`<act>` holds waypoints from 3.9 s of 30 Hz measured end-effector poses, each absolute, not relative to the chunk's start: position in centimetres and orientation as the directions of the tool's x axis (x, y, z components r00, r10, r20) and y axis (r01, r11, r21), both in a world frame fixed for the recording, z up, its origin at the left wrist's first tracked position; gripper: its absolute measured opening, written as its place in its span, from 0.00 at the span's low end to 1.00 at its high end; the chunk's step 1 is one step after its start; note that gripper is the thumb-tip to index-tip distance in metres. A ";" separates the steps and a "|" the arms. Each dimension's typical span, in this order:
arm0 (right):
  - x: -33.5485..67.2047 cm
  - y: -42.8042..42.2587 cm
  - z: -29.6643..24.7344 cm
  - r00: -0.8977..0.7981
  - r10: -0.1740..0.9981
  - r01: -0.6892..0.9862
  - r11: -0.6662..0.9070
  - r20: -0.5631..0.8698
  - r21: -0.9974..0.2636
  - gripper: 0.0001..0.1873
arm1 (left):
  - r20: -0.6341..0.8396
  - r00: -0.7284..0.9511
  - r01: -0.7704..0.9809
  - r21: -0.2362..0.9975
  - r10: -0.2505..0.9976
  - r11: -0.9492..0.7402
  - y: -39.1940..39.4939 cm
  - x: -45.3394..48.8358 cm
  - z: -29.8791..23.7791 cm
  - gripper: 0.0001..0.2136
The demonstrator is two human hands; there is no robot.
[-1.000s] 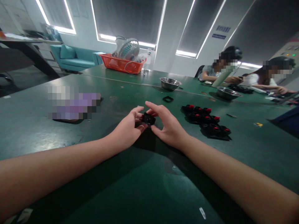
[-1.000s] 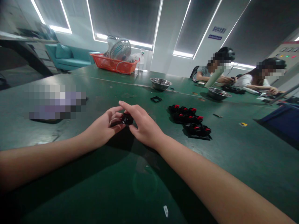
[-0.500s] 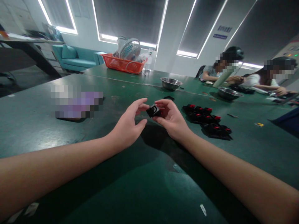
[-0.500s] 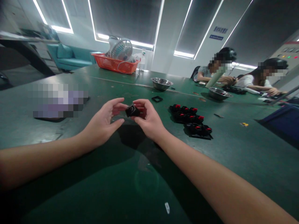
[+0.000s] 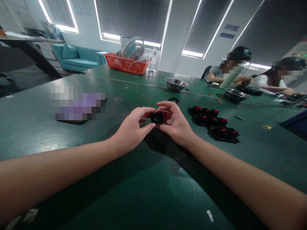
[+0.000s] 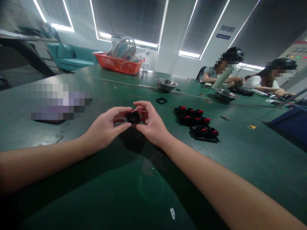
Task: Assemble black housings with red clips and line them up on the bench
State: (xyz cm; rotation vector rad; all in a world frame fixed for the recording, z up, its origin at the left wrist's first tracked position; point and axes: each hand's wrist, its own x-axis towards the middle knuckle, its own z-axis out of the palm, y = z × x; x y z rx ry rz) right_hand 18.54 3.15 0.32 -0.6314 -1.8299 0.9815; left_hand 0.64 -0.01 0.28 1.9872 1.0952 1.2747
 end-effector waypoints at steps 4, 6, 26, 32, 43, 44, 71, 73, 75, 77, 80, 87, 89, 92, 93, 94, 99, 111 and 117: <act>18.6 2.8 0.3 -0.451 0.734 0.020 0.577 0.508 -0.817 0.30 | 0.443 0.214 0.337 0.803 0.870 -0.492 -0.1 0.7 0.6 0.15; 18.6 2.7 0.3 -0.469 0.714 0.028 0.600 0.520 -0.799 0.30 | 0.410 0.197 0.329 0.828 0.890 -0.454 -0.2 0.8 0.9 0.13; 18.8 2.3 0.9 -0.439 0.560 0.388 0.823 0.703 -0.415 0.19 | 0.363 0.226 0.124 0.910 0.904 -0.396 -0.5 1.4 0.9 0.15; 18.9 2.1 1.0 -0.426 0.567 0.386 0.818 0.705 -0.425 0.17 | 0.386 0.252 0.140 0.893 0.888 -0.428 -0.4 1.4 0.8 0.17; 19.0 2.1 1.2 -0.493 0.479 0.350 0.874 0.726 -0.339 0.21 | 0.341 0.289 -0.027 0.937 0.894 -0.348 0.1 1.4 0.6 0.22; 19.1 2.0 1.2 -0.503 0.478 0.349 0.875 0.720 -0.337 0.22 | 0.333 0.292 -0.043 0.941 0.897 -0.335 0.0 1.4 0.7 0.21; 19.1 2.5 1.2 -0.546 0.667 0.509 0.745 0.508 -0.432 0.11 | 0.397 0.266 0.568 0.672 0.879 -0.475 -0.2 1.0 -0.5 0.25; 19.2 2.5 1.1 -0.565 0.689 0.538 0.725 0.455 -0.430 0.11 | 0.379 0.266 0.598 0.656 0.886 -0.460 -0.2 1.0 -0.7 0.26; 19.2 2.6 1.1 -0.574 0.702 0.558 0.712 0.422 -0.426 0.11 | 0.354 0.263 0.627 0.644 0.897 -0.438 -0.1 0.9 -0.7 0.27; 19.2 2.6 1.1 -0.579 0.709 0.568 0.705 0.403 -0.424 0.11 | 0.324 0.266 0.650 0.635 0.908 -0.417 -0.2 1.0 -0.6 0.27; 19.3 2.7 1.1 -0.585 0.718 0.576 0.695 0.377 -0.430 0.11 | 0.282 0.271 0.680 0.621 0.921 -0.390 -0.4 1.1 -0.3 0.28; 19.4 3.0 1.1 -0.594 0.727 0.602 0.686 0.345 -0.409 0.12 | 0.248 0.286 0.725 0.576 0.926 -0.378 -0.4 1.4 0.0 0.28; 19.4 3.1 1.1 -0.605 0.723 0.603 0.689 0.333 -0.401 0.12 | 0.251 0.289 0.722 0.577 0.924 -0.383 -0.3 1.3 -0.1 0.28; 19.4 3.0 1.1 -0.622 0.717 0.598 0.694 0.314 -0.402 0.14 | 0.261 0.289 0.717 0.578 0.921 -0.389 -0.2 1.2 -0.4 0.28; 19.4 2.9 1.2 -0.621 0.718 0.591 0.693 0.314 -0.413 0.14 | 0.266 0.292 0.717 0.575 0.918 -0.395 -0.2 1.2 -0.4 0.28; 19.4 2.8 1.3 -0.615 0.720 0.583 0.690 0.322 -0.429 0.15 | 0.271 0.298 0.717 0.569 0.915 -0.402 -0.2 1.2 -0.5 0.27; 19.6 2.6 1.6 -0.466 0.751 0.505 0.660 0.468 -0.557 0.13 | 0.255 0.309 0.746 0.533 0.916 -0.400 -0.4 1.3 -0.2 0.27; 22.1 10.5 0.3 -0.224 0.874 0.874 0.376 0.431 -0.309 0.21 | 0.161 0.347 0.774 0.507 0.924 -0.379 -1.0 1.2 1.1 0.27; 23.4 15.0 0.4 -0.263 0.921 0.936 0.316 0.287 -0.154 0.22 | 0.133 0.359 0.780 0.501 0.924 -0.375 -1.1 1.1 1.4 0.26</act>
